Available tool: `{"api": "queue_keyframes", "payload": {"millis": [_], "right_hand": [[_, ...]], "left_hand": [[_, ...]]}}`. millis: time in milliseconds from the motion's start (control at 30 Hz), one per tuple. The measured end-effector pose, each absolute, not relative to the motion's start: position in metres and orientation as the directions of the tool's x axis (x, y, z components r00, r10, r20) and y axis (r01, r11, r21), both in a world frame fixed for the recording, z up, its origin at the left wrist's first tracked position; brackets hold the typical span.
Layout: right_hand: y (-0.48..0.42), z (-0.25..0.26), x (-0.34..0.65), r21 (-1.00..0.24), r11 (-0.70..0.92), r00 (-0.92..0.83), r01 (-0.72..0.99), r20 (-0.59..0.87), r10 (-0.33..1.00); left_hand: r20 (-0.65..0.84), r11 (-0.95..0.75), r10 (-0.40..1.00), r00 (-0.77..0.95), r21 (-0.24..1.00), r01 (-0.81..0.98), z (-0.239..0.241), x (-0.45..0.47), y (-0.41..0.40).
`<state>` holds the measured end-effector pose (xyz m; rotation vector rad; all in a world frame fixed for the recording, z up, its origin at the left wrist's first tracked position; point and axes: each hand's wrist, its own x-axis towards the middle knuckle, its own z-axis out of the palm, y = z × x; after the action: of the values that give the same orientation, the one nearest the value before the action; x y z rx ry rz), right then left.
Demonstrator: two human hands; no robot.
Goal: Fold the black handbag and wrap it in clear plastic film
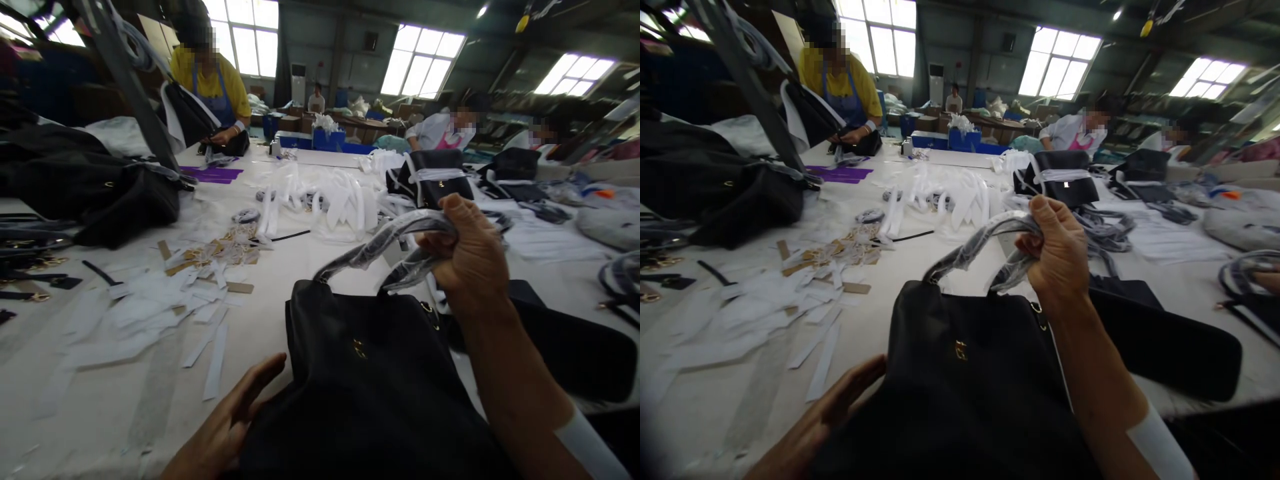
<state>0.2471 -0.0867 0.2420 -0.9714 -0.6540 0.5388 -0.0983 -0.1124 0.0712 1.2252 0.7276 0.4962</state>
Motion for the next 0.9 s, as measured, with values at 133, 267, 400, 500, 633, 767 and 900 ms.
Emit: {"api": "queue_keyframes", "payload": {"millis": [133, 267, 400, 500, 633, 767, 900], "right_hand": [[-0.079, 0.288, 0.226, -0.818, 0.565, 0.613, -0.110, 0.391, 0.686], [-0.070, 0.333, 0.210, -0.812, 0.578, 0.510, -0.078, 0.466, 0.723], [-0.072, 0.369, 0.193, -0.821, 0.566, 0.454, -0.070, 0.479, 0.752], [-0.077, 0.384, 0.179, -0.800, 0.599, 0.415, -0.031, 0.535, 0.736], [-0.079, 0.385, 0.167, -0.760, 0.649, 0.382, 0.006, 0.602, 0.701], [-0.080, 0.372, 0.163, -0.741, 0.671, 0.347, -0.014, 0.626, 0.699], [-0.090, 0.360, 0.165, -0.739, 0.670, 0.324, -0.063, 0.620, 0.715]], "left_hand": [[-0.170, 0.237, 0.765, 0.621, 0.971, -0.026, 0.065, -0.105, -0.119], [-0.159, 0.236, 0.821, 0.549, 0.969, -0.072, 0.046, -0.099, -0.110], [-0.162, 0.249, 0.754, 0.637, 0.967, -0.049, 0.032, -0.081, -0.104], [-0.099, 0.186, 0.745, 0.660, 0.981, -0.063, 0.032, -0.068, -0.098], [0.069, -0.064, 0.933, 0.353, 0.998, -0.026, 0.062, -0.063, -0.096], [0.564, -0.555, 0.822, -0.076, 0.824, 0.111, 0.120, -0.069, -0.106], [0.584, -0.575, 0.812, -0.004, 0.800, 0.171, 0.162, -0.066, -0.075]]}}
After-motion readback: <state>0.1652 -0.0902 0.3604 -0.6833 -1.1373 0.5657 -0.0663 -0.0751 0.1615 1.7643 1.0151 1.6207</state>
